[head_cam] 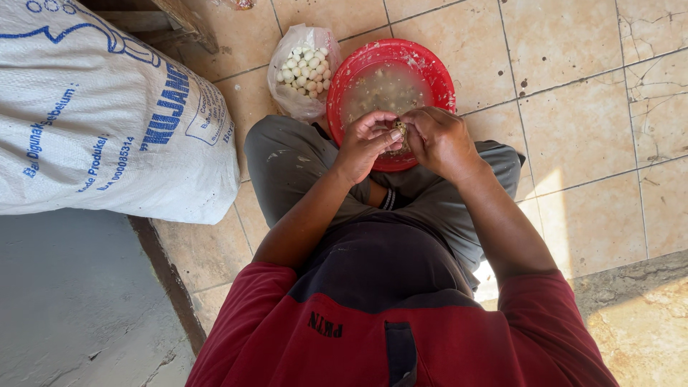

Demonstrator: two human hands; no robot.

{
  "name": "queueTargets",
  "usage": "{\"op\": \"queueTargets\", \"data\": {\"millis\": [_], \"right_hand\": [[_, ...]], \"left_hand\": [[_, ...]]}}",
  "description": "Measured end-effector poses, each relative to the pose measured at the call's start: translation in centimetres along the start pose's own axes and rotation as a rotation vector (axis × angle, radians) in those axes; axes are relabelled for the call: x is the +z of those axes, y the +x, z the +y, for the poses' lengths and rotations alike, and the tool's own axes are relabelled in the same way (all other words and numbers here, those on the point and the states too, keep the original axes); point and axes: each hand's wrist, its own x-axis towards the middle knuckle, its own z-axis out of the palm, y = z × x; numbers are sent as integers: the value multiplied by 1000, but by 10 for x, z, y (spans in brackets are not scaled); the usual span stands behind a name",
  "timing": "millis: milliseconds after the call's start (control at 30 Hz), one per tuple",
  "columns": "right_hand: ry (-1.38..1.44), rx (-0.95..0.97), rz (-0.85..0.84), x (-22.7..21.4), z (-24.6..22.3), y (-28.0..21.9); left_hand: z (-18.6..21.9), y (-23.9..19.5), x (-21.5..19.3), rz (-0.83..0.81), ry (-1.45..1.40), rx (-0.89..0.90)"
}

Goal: The person sits on the floor and peels small white eggs by hand. They repeatedly dip the eggs into a red basin of water, remove the shells, and place the peeled eggs into a plastic bag.

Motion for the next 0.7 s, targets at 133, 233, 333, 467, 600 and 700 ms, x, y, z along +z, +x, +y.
{"op": "queueTargets", "data": {"millis": [133,233,333,467,600,700], "right_hand": [[-72,-31,4,2,3,-2],[18,40,-16,2,9,-5],[239,209,-8,3,17,-9],[234,258,45,2,21,-9],[201,168,61,1,10,-11],[126,76,45,0,4,-7]], "left_hand": [[-3,-1,4,-9,55,40],[2,-1,6,-40,38,12],[9,-5,6,-119,-124,-36],[18,-5,7,-124,-256,-83],[18,-2,6,-73,-236,-82],[13,1,4,-72,-221,-59]]}}
